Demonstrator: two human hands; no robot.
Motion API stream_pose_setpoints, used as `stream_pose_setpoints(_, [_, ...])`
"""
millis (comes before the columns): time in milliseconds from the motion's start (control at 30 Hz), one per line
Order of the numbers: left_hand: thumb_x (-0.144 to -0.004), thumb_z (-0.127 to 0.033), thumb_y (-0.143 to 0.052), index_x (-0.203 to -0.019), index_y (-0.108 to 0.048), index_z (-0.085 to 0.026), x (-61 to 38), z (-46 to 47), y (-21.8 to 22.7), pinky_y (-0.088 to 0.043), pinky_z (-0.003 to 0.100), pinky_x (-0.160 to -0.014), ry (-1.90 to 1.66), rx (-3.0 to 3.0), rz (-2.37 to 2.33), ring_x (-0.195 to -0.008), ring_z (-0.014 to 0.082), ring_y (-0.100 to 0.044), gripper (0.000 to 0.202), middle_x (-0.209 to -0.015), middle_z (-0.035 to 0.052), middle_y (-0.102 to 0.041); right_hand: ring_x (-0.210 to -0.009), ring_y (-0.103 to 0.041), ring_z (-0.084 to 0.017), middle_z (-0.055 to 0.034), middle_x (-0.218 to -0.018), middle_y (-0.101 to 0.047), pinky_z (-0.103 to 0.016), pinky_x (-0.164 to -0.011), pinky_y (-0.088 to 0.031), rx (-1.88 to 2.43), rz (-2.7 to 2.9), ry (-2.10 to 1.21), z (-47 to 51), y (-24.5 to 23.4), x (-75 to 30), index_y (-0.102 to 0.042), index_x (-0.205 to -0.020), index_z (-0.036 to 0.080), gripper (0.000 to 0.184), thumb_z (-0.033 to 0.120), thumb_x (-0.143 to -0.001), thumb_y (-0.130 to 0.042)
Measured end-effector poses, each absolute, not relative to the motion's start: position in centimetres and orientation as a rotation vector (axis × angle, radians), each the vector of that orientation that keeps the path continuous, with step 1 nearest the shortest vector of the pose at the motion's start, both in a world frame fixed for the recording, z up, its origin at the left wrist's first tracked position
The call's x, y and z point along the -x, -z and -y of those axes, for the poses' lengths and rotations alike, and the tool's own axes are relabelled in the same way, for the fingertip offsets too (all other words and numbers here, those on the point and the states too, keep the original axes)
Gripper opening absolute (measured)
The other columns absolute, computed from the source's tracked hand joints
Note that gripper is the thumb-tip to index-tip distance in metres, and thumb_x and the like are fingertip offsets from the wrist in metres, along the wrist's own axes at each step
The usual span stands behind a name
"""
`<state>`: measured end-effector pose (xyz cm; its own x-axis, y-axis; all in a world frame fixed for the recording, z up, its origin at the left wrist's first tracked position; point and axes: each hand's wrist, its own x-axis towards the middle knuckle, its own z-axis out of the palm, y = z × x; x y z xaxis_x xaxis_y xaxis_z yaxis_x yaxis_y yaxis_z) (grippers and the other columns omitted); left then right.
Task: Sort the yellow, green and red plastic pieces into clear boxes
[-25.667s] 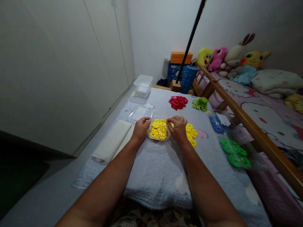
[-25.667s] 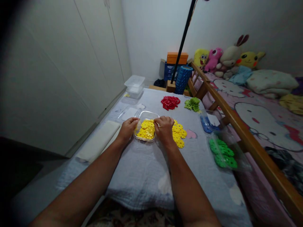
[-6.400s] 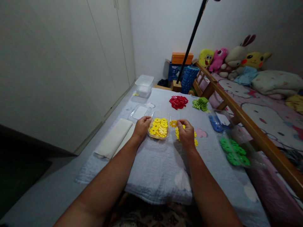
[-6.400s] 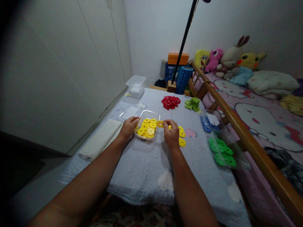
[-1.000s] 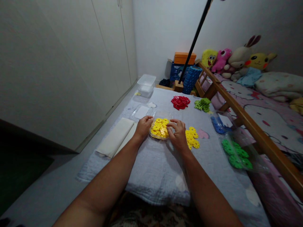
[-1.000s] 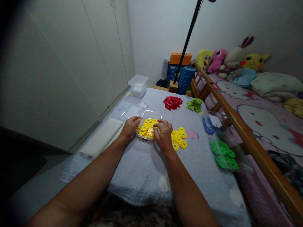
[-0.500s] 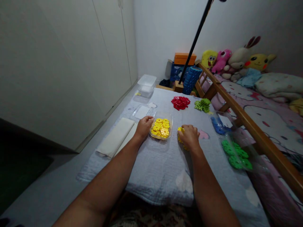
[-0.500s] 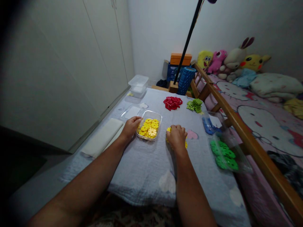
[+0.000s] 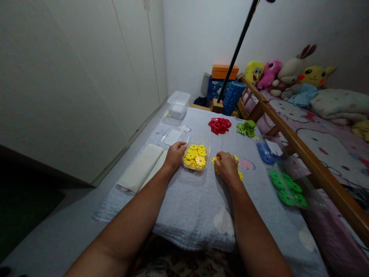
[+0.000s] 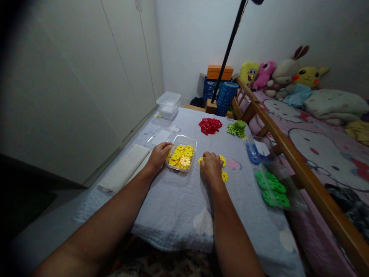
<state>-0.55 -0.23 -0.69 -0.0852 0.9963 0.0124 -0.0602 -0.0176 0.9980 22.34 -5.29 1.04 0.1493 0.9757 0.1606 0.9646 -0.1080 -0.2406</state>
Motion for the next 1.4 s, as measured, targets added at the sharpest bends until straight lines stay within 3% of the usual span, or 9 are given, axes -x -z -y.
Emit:
stream_pose_setpoints(800, [-0.071,-0.046,-0.070,-0.087,-0.072,-0.016,0.58,0.10,1.04,-0.048,0.029,-0.069,-1.308,-1.129,-1.211,-0.074,0.0185,-0.063,0.033,-0.079,0.0030,-0.071,-0.095,-0.067,-0.021,-0.0096,-0.101,-0.073,-0.031,-0.088,-0.047,1.976,1.857,-0.179,4.56,-0.57,-22.98,-0.077,-0.099,0.019,0.021,0.016,-0.088,-0.059])
stream_pose_setpoints(1400, [-0.073,-0.045,-0.068,-0.088,-0.072,-0.015,0.66,0.27,0.83,-0.049,0.029,-0.070,-1.301,-1.156,-1.215,-0.074,0.0181,-0.064,0.033,-0.080,0.0032,-0.072,-0.098,-0.064,-0.023,-0.0116,-0.101,-0.072,-0.032,-0.091,-0.044,1.986,1.902,-0.202,4.68,-1.30,-22.83,-0.077,-0.097,0.016,0.021,0.016,-0.089,-0.058])
